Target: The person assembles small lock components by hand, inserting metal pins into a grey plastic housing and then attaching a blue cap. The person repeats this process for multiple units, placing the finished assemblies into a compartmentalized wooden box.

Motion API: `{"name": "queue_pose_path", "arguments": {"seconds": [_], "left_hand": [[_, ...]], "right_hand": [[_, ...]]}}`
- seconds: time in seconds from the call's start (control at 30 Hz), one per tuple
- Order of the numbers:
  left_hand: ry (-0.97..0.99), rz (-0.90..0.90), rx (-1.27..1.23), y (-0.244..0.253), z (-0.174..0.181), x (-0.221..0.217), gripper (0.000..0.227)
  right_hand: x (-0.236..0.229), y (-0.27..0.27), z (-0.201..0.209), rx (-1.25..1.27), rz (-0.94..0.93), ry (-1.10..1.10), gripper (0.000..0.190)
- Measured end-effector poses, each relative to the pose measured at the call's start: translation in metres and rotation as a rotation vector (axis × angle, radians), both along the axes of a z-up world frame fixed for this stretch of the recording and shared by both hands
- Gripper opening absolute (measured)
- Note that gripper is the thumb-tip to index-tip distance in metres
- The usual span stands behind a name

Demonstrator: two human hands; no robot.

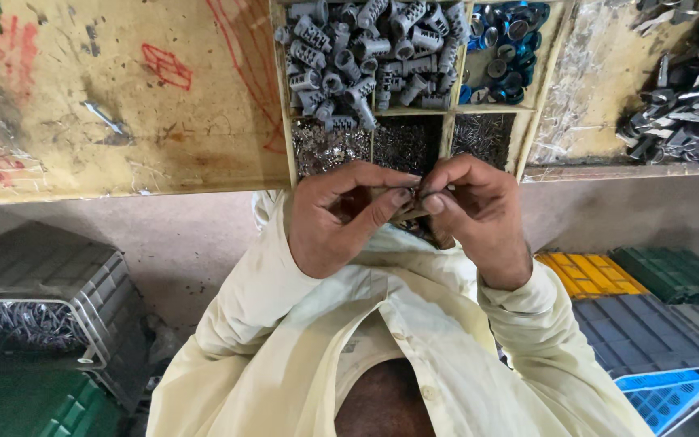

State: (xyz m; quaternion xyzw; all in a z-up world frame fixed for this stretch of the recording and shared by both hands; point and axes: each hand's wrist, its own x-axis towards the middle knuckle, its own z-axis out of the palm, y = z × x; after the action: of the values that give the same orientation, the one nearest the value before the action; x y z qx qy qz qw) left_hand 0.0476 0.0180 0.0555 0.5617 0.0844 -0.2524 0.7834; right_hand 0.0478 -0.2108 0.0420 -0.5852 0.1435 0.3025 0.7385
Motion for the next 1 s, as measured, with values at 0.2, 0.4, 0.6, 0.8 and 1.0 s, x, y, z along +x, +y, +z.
{"name": "queue_pose_path", "arguments": {"seconds": [0.2, 0.4, 0.6, 0.8, 1.0], "left_hand": [[0.063, 0.038, -0.057, -0.003, -0.001, -0.002, 0.022], [0.060, 0.014, -0.014, -0.002, -0.002, 0.000, 0.016], [-0.203, -0.069, 0.157, 0.009, 0.002, 0.006, 0.015], [-0.112, -0.142, 0.372, 0.009, 0.009, 0.012, 0.018], [-0.044, -0.082, 0.207, 0.005, -0.003, 0.004, 0.017]], "right_hand": [[0.002, 0.001, 0.007, 0.075, 0.000, 0.097, 0.011], [0.009, -0.001, 0.011, 0.056, 0.071, 0.129, 0.015], [0.012, -0.002, 0.012, -0.002, 0.117, 0.132, 0.011], [0.016, 0.005, 0.011, -0.267, 0.266, -0.169, 0.014], [0.021, 0.007, 0.011, -0.334, 0.307, -0.229, 0.017]]}}
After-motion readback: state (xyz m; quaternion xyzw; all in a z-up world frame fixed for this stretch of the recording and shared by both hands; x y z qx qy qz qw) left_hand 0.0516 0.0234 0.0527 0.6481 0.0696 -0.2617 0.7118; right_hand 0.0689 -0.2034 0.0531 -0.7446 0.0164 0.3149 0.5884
